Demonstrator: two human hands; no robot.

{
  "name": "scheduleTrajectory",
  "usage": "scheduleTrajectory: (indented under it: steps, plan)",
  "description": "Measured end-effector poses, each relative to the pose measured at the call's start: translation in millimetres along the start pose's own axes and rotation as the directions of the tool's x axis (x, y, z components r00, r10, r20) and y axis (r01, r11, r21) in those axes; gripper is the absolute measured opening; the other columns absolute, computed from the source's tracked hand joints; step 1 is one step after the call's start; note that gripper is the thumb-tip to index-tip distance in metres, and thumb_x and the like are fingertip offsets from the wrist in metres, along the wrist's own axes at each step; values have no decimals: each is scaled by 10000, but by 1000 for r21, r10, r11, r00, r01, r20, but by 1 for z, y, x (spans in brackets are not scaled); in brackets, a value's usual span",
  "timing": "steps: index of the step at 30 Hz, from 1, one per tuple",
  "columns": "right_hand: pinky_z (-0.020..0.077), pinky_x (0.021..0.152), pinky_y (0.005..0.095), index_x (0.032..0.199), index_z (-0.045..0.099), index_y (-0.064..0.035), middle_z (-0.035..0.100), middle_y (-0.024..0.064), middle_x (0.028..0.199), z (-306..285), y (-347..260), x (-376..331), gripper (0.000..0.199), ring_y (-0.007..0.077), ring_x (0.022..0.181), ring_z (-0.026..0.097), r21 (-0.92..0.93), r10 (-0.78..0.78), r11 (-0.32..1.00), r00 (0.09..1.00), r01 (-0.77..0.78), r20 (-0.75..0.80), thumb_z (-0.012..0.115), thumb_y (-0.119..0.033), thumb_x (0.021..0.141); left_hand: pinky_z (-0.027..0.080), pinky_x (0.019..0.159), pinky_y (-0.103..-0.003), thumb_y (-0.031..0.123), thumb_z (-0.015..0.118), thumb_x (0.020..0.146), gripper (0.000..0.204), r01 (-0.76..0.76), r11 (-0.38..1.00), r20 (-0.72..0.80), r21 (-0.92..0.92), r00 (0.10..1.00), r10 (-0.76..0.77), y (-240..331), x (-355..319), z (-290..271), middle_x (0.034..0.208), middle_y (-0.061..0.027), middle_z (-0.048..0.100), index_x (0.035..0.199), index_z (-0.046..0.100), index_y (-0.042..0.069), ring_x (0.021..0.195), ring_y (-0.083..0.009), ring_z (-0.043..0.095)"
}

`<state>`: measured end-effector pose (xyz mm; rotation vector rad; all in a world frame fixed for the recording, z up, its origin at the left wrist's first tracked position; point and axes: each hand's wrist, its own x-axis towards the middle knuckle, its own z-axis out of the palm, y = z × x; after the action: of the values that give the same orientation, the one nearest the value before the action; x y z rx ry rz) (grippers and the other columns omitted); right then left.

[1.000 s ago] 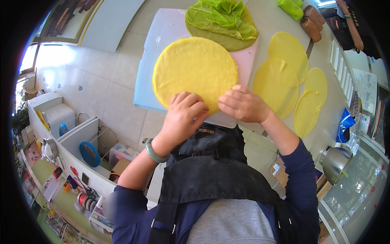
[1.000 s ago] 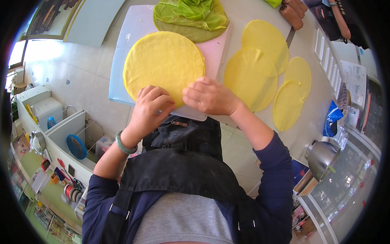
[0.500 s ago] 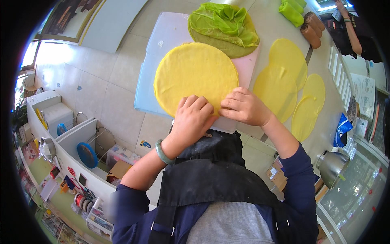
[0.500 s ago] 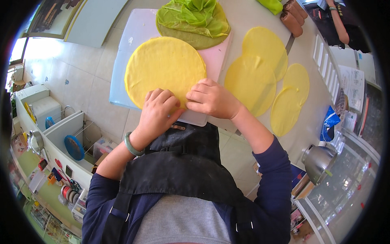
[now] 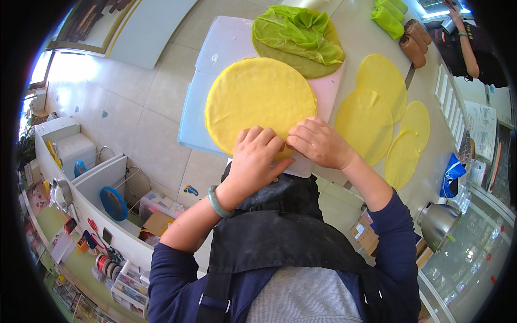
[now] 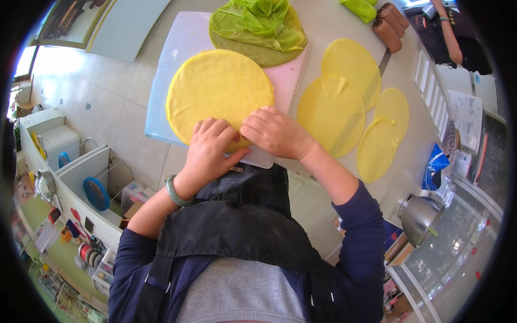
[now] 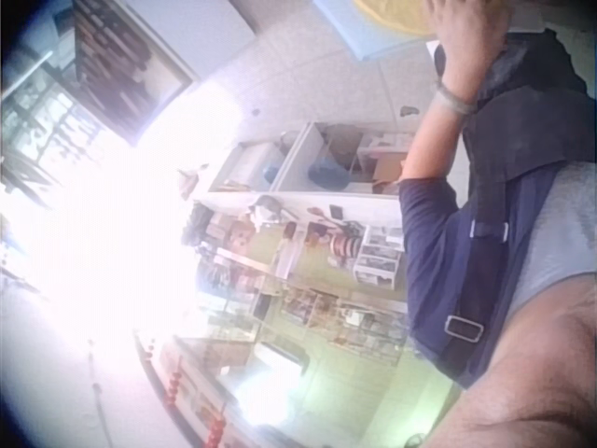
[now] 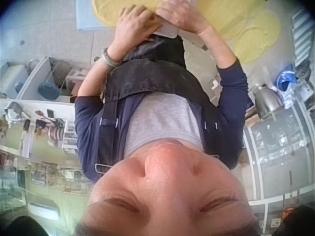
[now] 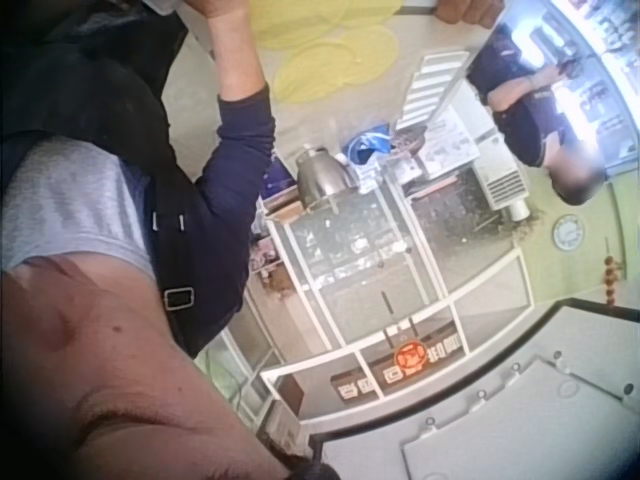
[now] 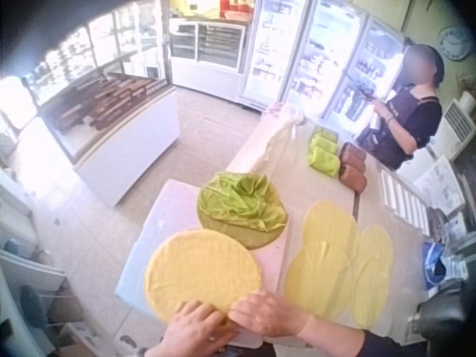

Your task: The person pipes cream onto green crepes, adds chocolate chips, and rolls them into cylinders. They then separate and stack yellow crepes, pipe cream onto them, and prepare to roll them.

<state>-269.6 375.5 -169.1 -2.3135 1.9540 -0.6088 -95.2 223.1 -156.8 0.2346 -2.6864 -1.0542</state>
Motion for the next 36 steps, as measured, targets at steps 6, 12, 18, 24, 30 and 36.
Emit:
scheduleTrajectory:
  steps: [6, 12, 18, 24, 30, 36]
  plan:
    - [480, 977, 377, 1005, 683, -149, 642, -10, 1090, -9, 4, 4, 140, 196, 1076, 625, 163, 1, 987, 1000, 0, -5, 666, -166, 867, 435, 846, -420, 203, 840, 759, 265, 21, 999, 9, 37, 1000, -22, 1, -1, 3, 890, -46, 572, 860, 607, 126, 914, -291, 569]
    - [503, 941, 366, 963, 684, -141, 643, -14, 1064, -9, 8, 0, 115, 184, 1055, 629, 30, -165, 986, 985, 166, -49, 680, -163, 851, 437, 849, -420, 196, 836, 764, 259, 29, 999, 26, 18, 999, -30, -1, -1, 2, 892, -47, 574, 860, 607, 123, 916, -294, 571]
    - [507, 935, 378, 1030, 652, -112, 638, 24, 1069, -1, 2, 1, 158, 226, 1048, 629, 26, -91, 995, 996, 92, -25, 663, -160, 880, 441, 838, -417, 210, 821, 765, 266, 12, 1000, 27, 19, 1000, -12, 0, 0, -1, 912, -59, 567, 882, 605, 108, 923, -292, 568]
    - [497, 921, 391, 1071, 618, -106, 635, 59, 1044, 0, 0, 10, 180, 262, 1030, 626, 177, 85, 981, 996, -82, -6, 654, -165, 905, 459, 820, -412, 188, 757, 837, 191, -3, 998, 7, 68, 1000, 3, 1, 2, -2, 922, -70, 568, 911, 608, 95, 921, -292, 570]
    - [494, 879, 395, 1008, 666, -87, 650, 78, 974, -10, -2, 24, 199, 277, 963, 634, 252, 241, 939, 971, -233, 2, 751, -218, 884, 515, 735, -446, 140, 703, 913, 121, 83, 996, 90, -37, 993, -79, -13, 16, -13, 866, -121, 641, 947, 622, 57, 837, -346, 638]
    - [512, 814, 400, 935, 686, -34, 643, 113, 886, -17, 12, 49, 179, 293, 874, 639, 481, 365, 771, 908, -418, 205, 759, -194, 900, 526, 725, -453, 159, 726, 909, 162, 124, 988, 134, -91, 985, -111, -22, 17, -34, 856, -127, 667, 949, 617, 46, 815, -356, 656]
